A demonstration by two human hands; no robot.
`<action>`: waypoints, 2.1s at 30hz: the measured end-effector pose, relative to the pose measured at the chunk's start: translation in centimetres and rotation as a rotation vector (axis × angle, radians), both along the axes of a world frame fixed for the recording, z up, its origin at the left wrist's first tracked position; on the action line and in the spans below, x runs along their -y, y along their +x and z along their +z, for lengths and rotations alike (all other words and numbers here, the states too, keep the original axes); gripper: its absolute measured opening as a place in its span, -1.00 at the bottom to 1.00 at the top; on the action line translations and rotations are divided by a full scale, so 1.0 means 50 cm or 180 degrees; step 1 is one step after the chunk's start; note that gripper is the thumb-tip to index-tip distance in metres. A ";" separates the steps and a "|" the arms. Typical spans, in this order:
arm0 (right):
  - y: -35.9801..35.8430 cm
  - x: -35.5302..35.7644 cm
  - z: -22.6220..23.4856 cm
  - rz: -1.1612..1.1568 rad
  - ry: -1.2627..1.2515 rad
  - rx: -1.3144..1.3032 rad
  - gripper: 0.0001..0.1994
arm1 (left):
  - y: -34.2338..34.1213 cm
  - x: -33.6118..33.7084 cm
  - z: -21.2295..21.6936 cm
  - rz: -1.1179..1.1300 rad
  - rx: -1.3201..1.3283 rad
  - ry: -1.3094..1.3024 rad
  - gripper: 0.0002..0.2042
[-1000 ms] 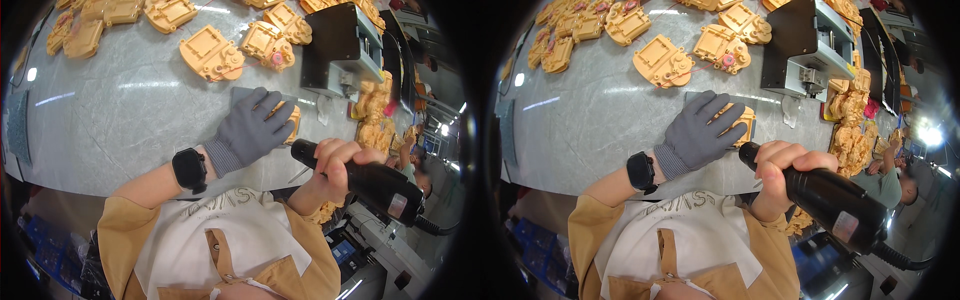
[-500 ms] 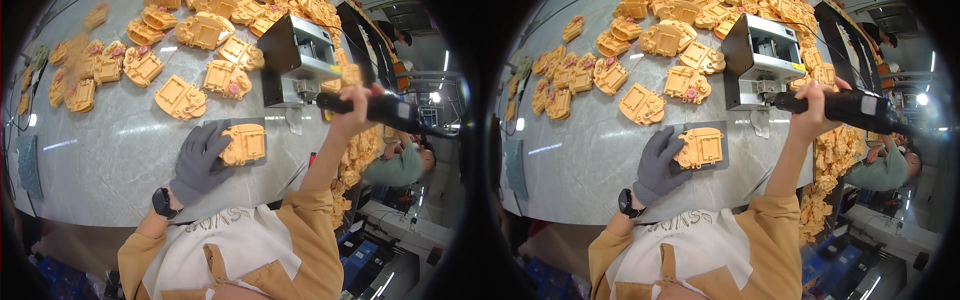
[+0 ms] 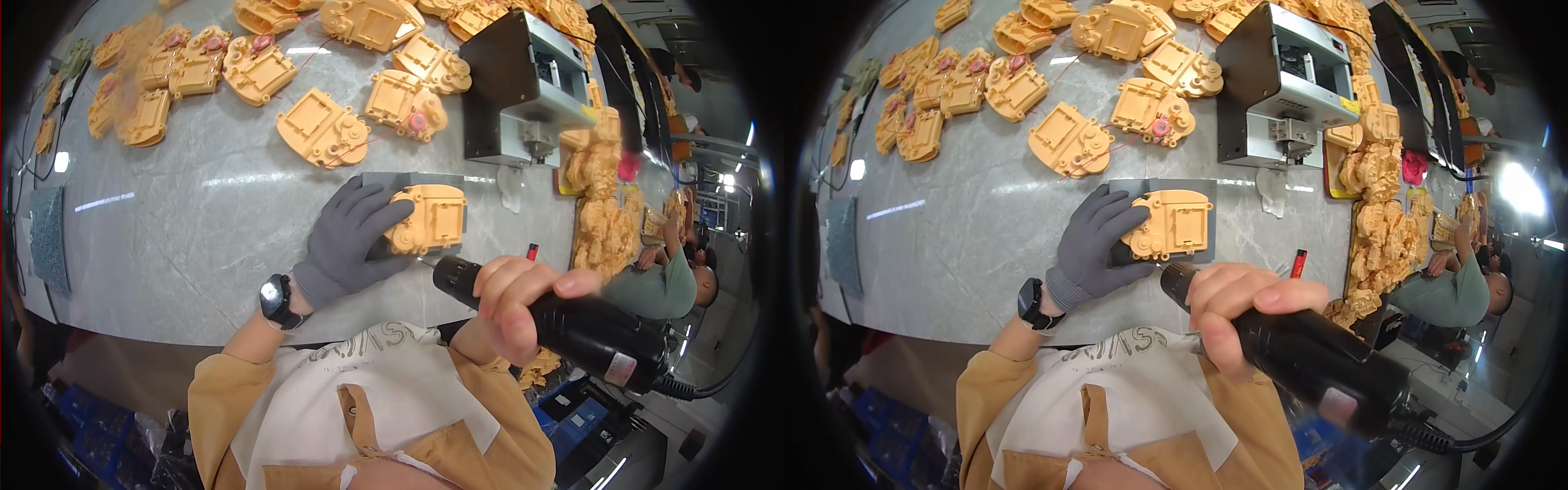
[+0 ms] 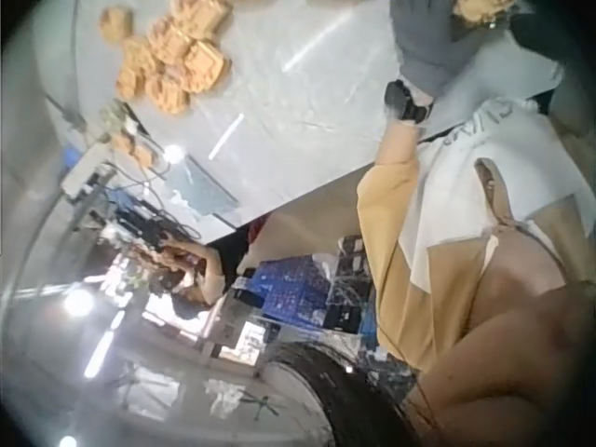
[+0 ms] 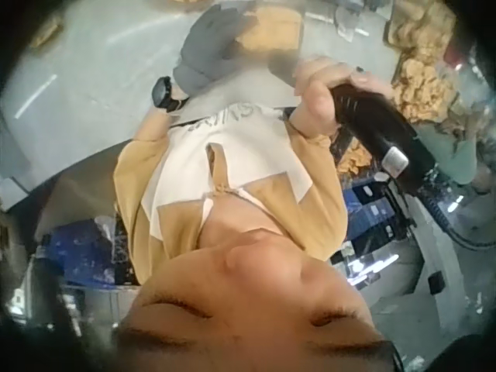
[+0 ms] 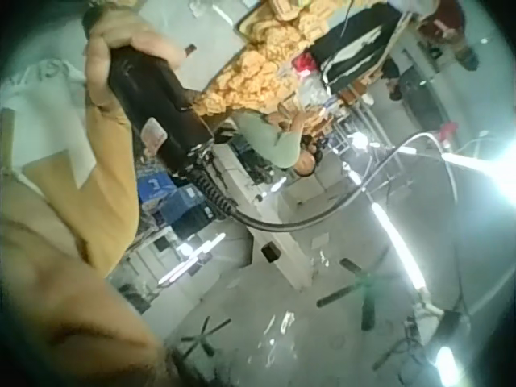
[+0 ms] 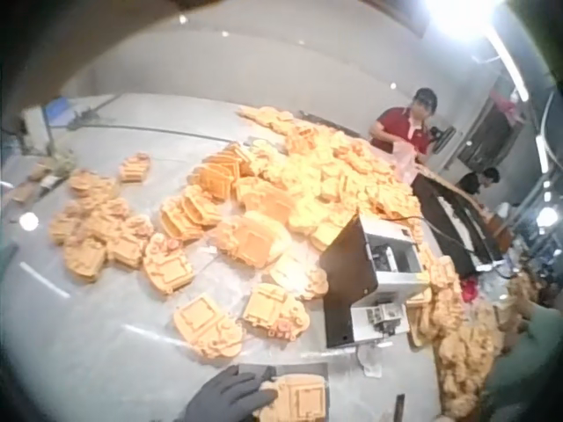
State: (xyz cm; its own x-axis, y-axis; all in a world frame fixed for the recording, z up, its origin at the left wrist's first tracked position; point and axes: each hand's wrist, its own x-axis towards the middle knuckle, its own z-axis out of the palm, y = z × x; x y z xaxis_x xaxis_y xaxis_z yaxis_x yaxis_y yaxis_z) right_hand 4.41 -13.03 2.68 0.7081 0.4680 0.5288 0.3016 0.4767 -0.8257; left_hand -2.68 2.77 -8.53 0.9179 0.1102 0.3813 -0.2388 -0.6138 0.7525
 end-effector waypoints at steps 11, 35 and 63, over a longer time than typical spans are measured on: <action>-0.009 -0.054 -0.015 0.0019 -0.0241 -0.0226 -0.60 | 0.000 -0.005 0.000 -0.0013 -0.0040 -0.0086 -0.33; 0.009 -0.023 -0.017 -0.0184 0.0310 -0.0408 -0.60 | -0.026 0.020 -0.001 0.0488 0.0349 0.0149 -0.49; -0.069 0.038 -0.032 0.0666 0.0595 -0.0605 -0.58 | -0.072 -0.025 0.055 0.0072 0.0172 -0.0447 -0.66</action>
State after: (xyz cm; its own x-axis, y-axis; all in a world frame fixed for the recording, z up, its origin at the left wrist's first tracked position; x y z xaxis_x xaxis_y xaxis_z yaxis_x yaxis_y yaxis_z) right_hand 0.97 -14.93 1.07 0.7010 0.5210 0.4869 0.0303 0.6604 -0.7503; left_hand -6.30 4.04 -5.79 0.8931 0.1864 0.4093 -0.2686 -0.5090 0.8178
